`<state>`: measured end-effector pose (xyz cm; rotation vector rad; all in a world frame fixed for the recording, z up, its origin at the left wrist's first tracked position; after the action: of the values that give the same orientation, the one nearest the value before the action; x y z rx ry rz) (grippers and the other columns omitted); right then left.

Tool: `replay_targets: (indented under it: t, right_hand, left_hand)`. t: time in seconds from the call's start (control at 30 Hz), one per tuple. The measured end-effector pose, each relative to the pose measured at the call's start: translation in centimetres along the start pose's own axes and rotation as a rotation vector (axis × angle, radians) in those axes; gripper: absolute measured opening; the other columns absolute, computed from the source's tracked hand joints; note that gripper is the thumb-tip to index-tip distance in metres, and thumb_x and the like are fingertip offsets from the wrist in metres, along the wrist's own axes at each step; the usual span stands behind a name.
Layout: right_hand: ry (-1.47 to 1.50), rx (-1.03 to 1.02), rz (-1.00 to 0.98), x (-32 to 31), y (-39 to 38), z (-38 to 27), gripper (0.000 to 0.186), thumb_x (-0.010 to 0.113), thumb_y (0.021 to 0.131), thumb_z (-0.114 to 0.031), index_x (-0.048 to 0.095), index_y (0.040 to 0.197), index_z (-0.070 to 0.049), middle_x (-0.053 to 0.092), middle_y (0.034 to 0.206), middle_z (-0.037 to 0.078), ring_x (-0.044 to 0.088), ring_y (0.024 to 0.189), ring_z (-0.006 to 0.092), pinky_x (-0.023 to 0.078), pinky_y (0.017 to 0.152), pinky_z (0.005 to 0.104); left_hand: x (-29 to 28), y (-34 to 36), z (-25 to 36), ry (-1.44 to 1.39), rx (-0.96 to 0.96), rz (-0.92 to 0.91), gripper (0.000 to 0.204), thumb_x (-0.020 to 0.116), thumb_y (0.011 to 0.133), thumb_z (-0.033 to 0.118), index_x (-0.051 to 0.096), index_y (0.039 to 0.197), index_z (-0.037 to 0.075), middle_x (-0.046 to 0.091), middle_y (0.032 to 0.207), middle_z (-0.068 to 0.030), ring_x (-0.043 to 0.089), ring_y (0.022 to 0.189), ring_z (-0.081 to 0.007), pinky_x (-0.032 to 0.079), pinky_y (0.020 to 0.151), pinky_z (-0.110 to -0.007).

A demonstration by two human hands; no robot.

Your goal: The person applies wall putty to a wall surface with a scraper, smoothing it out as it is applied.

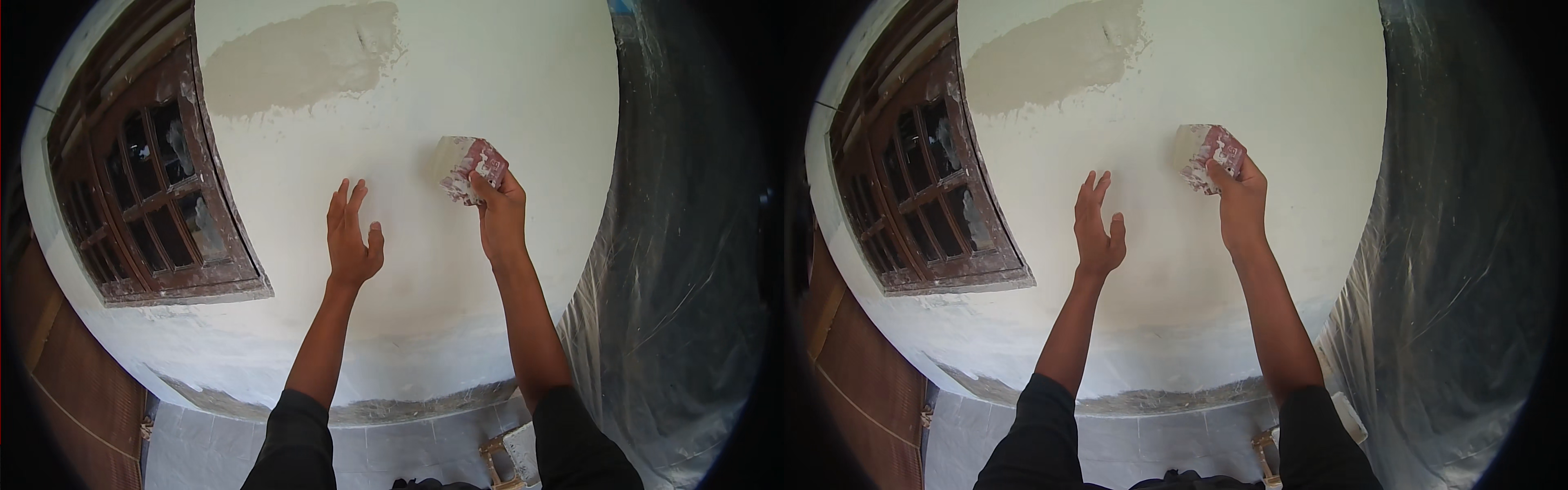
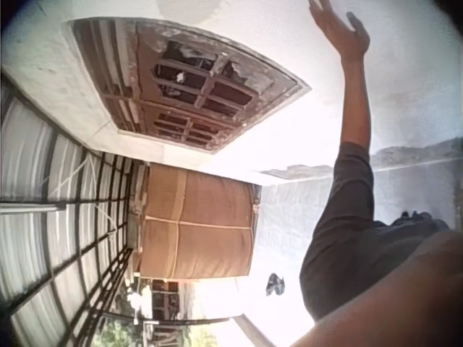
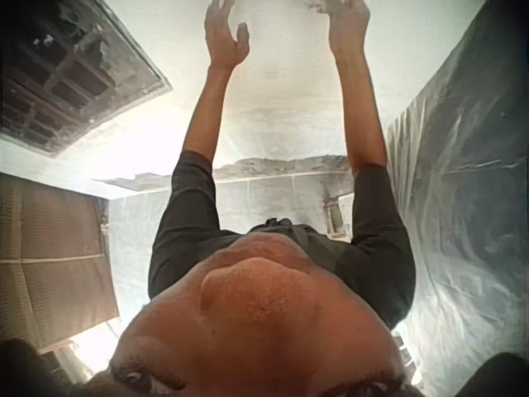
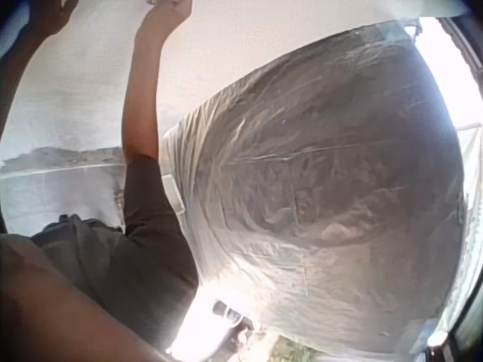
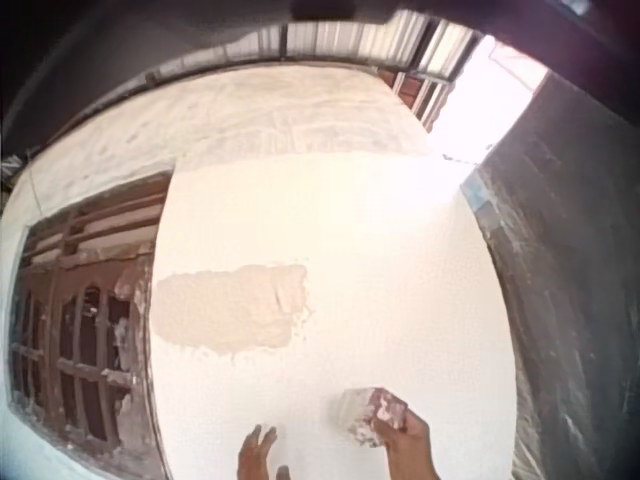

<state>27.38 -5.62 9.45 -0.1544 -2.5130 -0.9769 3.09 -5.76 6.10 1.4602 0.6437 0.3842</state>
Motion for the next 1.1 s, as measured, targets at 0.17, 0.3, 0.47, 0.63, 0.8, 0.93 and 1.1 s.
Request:
replay_targets:
  t: [0.17,0.3,0.47,0.63,0.8,0.93,1.1]
  right_hand:
    - [-0.439,-0.437,-0.062,10.6,5.2,-8.1,0.031,0.06,0.098,-0.002,0.069,0.128,-0.002,0.074,0.116,0.012,0.068,0.105,0.0194,0.052,0.093,0.0343]
    - [-0.951,-1.027,-0.102,17.7,6.9,-11.7,0.027,0.06,0.095,0.001,0.075,0.116,-0.009,0.077,0.108,0.009,0.067,0.092,0.0257,0.053,0.082,0.0364]
    - [-1.12,-1.272,-0.042,21.1,9.4,-11.4,0.03,0.061,0.094,0.001,0.078,0.111,-0.017,0.078,0.108,-0.003,0.064,0.099,0.023,0.042,0.087,0.0385]
    - [-1.254,-1.395,-0.012,21.4,10.2,-9.7,0.04,0.064,0.087,0.003,0.077,0.114,-0.023,0.076,0.115,-0.007,0.063,0.109,0.0215,0.039,0.093,0.0402]
    - [-1.331,-1.395,-0.02,19.4,8.0,-6.6,0.049,0.066,0.081,0.007,0.076,0.119,-0.023,0.072,0.123,-0.008,0.062,0.112,0.0219,0.039,0.096,0.0419]
    - [-1.313,-1.362,-0.044,17.1,5.5,-4.4,0.052,0.067,0.079,0.009,0.074,0.12,-0.02,0.072,0.123,-0.008,0.061,0.112,0.0226,0.039,0.098,0.0414]
    - [-1.189,-1.46,0.016,17.8,6.9,-7.6,0.049,0.065,0.083,0.008,0.074,0.122,-0.02,0.073,0.125,-0.006,0.062,0.111,0.0241,0.04,0.099,0.0403]
  left_hand:
    - [-3.2,5.2,-3.8,0.108,0.177,0.116,0.05,0.055,0.092,0.01,0.049,0.14,-0.005,0.057,0.147,-0.0211,0.04,0.147,-0.0455,0.028,0.12,-0.061]
    - [-2.9,6.0,-6.3,0.076,0.164,0.103,0.055,0.055,0.089,0.009,0.046,0.141,-0.005,0.043,0.159,-0.0243,0.028,0.151,-0.0511,0.021,0.123,-0.063]
    - [-2.8,5.5,-6.8,0.041,0.194,0.141,0.063,0.058,0.085,0.01,0.042,0.144,-0.004,0.038,0.162,-0.0248,0.024,0.153,-0.0525,0.017,0.124,-0.062]
    - [-2.3,5.2,-6.9,0.046,0.197,0.112,0.057,0.055,0.087,0.012,0.044,0.141,-0.004,0.04,0.161,-0.024,0.025,0.154,-0.0483,0.016,0.125,-0.06]
    - [-2.3,5.0,-7.0,0.063,0.179,0.12,0.058,0.059,0.083,0.011,0.047,0.137,-0.004,0.046,0.158,-0.0238,0.031,0.151,-0.0497,0.019,0.125,-0.059]
    - [-2.7,5.0,-7.0,0.079,0.19,0.136,0.058,0.059,0.083,0.012,0.047,0.137,-0.004,0.046,0.158,-0.024,0.031,0.151,-0.0495,0.019,0.125,-0.059]
    - [-2.2,5.1,-6.7,0.054,0.179,0.115,0.057,0.058,0.084,0.01,0.046,0.138,-0.003,0.044,0.159,-0.0241,0.028,0.153,-0.0484,0.017,0.125,-0.059]
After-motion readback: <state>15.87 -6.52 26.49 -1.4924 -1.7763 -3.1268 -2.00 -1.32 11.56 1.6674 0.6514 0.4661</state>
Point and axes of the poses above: each hand's wrist, its own y-axis towards the middle knuckle, its own x-axis out of the palm, z = x × y, the point moved 10 cm from there along y, towards the middle knuckle
